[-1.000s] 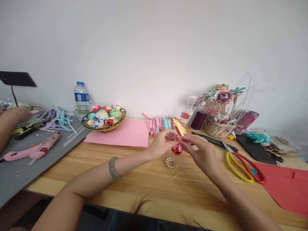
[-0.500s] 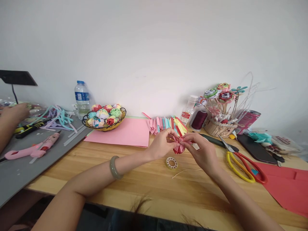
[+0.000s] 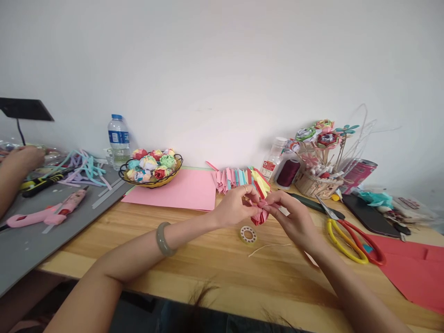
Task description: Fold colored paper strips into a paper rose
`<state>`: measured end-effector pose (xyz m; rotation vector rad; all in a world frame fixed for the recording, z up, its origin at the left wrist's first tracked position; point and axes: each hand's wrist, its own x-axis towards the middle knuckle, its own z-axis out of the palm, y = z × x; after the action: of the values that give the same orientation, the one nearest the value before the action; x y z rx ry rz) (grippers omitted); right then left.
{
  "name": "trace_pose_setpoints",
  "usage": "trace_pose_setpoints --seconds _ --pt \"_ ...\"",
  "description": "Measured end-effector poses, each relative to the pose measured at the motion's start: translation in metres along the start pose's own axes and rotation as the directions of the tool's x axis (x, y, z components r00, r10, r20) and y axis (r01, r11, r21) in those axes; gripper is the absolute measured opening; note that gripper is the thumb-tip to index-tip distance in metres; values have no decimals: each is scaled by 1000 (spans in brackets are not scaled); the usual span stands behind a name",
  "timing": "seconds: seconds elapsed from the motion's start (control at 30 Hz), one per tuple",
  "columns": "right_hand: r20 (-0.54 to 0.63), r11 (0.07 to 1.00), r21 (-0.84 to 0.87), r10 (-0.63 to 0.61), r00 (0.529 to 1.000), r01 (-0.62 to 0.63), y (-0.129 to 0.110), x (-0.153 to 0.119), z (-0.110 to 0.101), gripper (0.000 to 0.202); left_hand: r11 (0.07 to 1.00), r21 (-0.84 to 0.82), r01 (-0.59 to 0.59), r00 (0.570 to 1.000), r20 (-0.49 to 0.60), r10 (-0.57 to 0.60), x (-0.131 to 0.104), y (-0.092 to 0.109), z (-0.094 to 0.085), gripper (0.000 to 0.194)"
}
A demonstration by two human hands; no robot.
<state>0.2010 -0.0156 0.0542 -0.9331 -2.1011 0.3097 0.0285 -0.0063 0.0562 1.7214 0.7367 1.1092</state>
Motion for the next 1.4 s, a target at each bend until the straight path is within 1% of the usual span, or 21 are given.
trace_pose_setpoints --seconds 0.17,0.27,0.37,0.5,0.57,0.67,0.73,0.83,0.9,1.0,1.07,1.17,1.27,1.33,1.4 --pt "46 989 120 85 995 -90 1 -1 0 14 995 -50 86 992 100 -81 3 1 -7 16" --pt "96 959 227 149 984 -168 3 -1 1 17 985 -124 121 984 146 -102 6 -2 -12 17" --pt "156 920 318 186 970 -228 4 -1 1 19 957 -214 198 965 214 -152 9 -8 -14 17" --pt "187 888 355 237 953 -291 -2 1 1 23 925 -260 279 938 278 -205 9 -12 -14 20" --pt "204 867 372 273 940 -332 -7 2 0 25 928 -246 282 938 276 -212 8 -12 -13 23" --pt "250 827 401 315 916 -394 -12 4 -1 26 947 -203 248 952 233 -199 8 -11 -12 25" --pt "280 805 418 327 903 -421 -14 5 -2 25 957 -185 223 958 225 -179 8 -10 -12 26" --pt "326 775 436 338 883 -458 -13 7 -5 21 966 -168 198 962 223 -158 8 -12 -13 27" --pt "363 747 441 359 860 -497 -10 8 -6 20 968 -159 194 963 219 -157 8 -14 -13 28" --pt "410 698 453 390 825 -555 -6 8 -7 19 962 -171 213 956 240 -169 8 -14 -12 28" --pt "427 671 464 402 810 -578 -4 9 -7 20 958 -181 222 952 253 -173 9 -13 -10 30" --pt "424 658 463 424 800 -594 -1 9 -5 23 961 -177 214 954 250 -166 9 -12 -9 32" --pt "393 666 445 455 799 -599 0 8 -4 25 964 -167 205 958 234 -164 9 -12 -8 32" --pt "375 675 437 464 803 -595 -1 8 -4 26 958 -181 222 955 237 -177 8 -12 -9 30" --pt "352 693 426 465 812 -582 -1 8 -4 27 941 -212 264 946 246 -210 8 -12 -10 27"
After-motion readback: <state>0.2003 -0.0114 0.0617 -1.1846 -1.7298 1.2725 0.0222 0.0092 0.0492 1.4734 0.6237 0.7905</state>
